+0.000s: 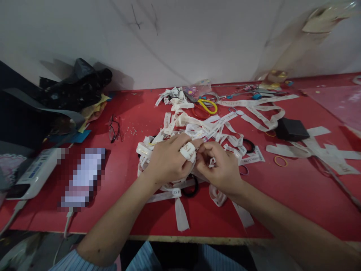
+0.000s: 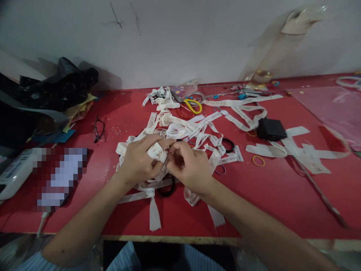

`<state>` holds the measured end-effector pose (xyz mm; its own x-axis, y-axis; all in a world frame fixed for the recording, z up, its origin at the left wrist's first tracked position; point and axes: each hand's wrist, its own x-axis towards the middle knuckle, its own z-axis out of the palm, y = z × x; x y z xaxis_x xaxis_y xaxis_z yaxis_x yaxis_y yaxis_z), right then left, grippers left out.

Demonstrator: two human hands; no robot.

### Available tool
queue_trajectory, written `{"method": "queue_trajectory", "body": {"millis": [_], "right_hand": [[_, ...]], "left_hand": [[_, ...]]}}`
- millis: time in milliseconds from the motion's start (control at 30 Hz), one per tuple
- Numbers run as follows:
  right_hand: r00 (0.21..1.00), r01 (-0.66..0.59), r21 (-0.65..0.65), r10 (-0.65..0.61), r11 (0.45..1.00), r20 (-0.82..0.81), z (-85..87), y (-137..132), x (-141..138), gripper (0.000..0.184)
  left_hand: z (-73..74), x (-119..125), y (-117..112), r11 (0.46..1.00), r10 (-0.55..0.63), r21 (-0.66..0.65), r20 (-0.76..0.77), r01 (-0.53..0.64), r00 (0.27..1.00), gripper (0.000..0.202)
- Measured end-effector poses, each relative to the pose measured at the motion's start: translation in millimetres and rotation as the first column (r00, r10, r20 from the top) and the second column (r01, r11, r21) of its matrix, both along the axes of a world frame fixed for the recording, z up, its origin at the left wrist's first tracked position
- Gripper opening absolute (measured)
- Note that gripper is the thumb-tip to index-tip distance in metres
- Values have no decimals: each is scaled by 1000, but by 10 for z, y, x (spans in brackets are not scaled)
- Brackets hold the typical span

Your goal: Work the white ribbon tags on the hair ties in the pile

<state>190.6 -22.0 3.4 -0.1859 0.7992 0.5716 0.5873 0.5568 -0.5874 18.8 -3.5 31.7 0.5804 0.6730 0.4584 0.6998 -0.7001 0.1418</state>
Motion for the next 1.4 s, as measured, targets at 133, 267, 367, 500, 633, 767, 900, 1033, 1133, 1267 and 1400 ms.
{"method": "queue_trajectory", "body": {"millis": [133,267,367,500,633,767,900,1033,1133,1267,1400], "right_hand": [[984,-14,-119,-7,993,-178,22,-9,-12,3],[948,-236,-240,168,942,-270,47,-3,-49,17],[867,-443,-317,309,839,-392,43,-22,-74,26],[825,-462,-386,227,798,-518,21,-75,-91,29],[764,-507,-389,193,769,-615,18,-106,-102,26],[733,-558,-395,210,730,-647,24,-111,-115,24],[684,-581,-393,166,712,-710,1,-121,-122,23],[652,-598,-425,103,680,-751,-17,-138,-121,31],[643,-635,-445,111,632,-758,-14,-144,-115,39],[638,-691,-464,164,555,-752,1,-147,-105,49],[645,-709,-455,233,539,-728,6,-140,-92,53]], "left_hand": [[5,13,3,981,14,-186,370,59,929,38],[-72,86,24,903,192,-402,694,153,694,39],[-201,150,38,839,251,-481,758,256,602,43],[-333,175,13,789,254,-534,734,304,630,45],[-309,159,-42,710,299,-601,730,367,615,47],[-240,168,-86,570,335,-646,747,508,574,54],[-297,196,-97,514,389,-643,765,568,514,52],[-389,183,-42,535,417,-632,775,561,476,48],[-390,149,22,670,365,-585,795,457,484,39],[-378,150,79,731,365,-545,821,411,440,37],[-418,200,111,720,379,-527,843,451,381,44]]}}
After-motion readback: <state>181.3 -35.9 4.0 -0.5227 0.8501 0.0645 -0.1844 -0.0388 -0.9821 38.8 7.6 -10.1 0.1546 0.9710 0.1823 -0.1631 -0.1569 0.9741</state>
